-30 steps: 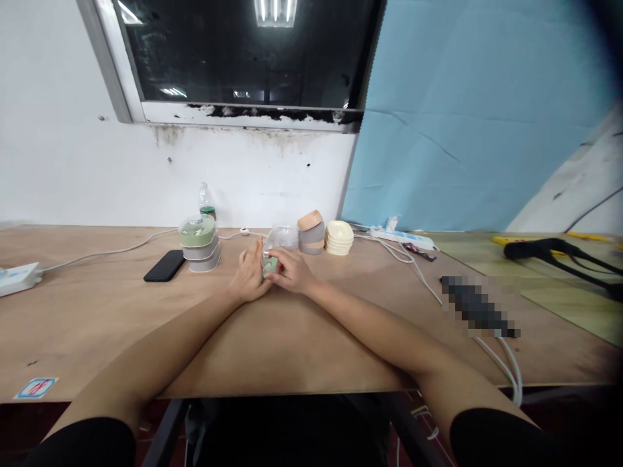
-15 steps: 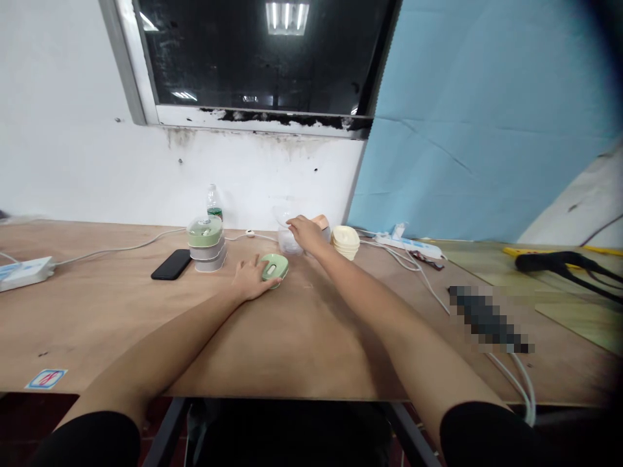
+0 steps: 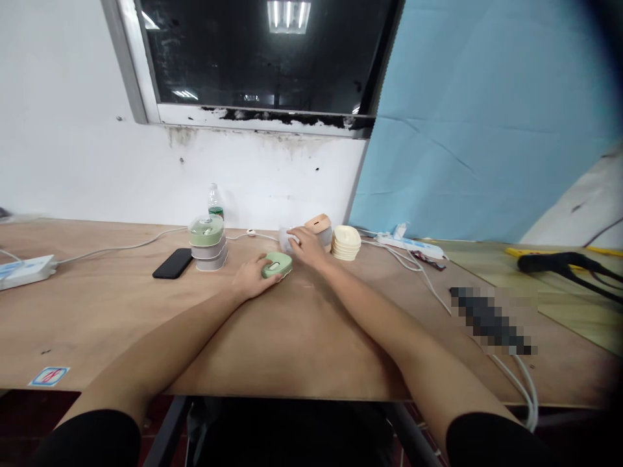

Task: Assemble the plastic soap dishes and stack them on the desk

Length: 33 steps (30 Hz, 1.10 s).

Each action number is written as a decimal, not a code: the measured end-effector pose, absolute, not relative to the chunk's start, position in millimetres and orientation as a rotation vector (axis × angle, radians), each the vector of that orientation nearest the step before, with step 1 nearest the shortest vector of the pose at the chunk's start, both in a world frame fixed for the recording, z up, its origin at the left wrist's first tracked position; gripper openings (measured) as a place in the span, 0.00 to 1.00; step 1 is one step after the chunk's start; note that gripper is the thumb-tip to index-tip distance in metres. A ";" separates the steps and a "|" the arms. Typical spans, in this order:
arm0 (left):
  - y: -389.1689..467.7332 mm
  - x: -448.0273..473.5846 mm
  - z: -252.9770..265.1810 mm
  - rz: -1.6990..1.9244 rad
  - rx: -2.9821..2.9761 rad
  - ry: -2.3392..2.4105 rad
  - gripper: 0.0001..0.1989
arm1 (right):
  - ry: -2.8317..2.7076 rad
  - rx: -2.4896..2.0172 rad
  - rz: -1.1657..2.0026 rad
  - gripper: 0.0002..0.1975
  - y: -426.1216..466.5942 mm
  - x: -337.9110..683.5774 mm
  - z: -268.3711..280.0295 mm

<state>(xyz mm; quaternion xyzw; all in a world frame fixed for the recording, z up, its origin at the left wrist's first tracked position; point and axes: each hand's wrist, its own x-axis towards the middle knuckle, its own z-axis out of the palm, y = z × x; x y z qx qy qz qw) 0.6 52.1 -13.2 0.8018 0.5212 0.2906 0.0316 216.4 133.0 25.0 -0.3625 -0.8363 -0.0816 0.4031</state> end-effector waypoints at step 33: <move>75.8 -8.0 -23.8 1.439 2.171 1.413 0.22 | -1.597 -1.010 0.153 0.08 108.4 235.5 -15.3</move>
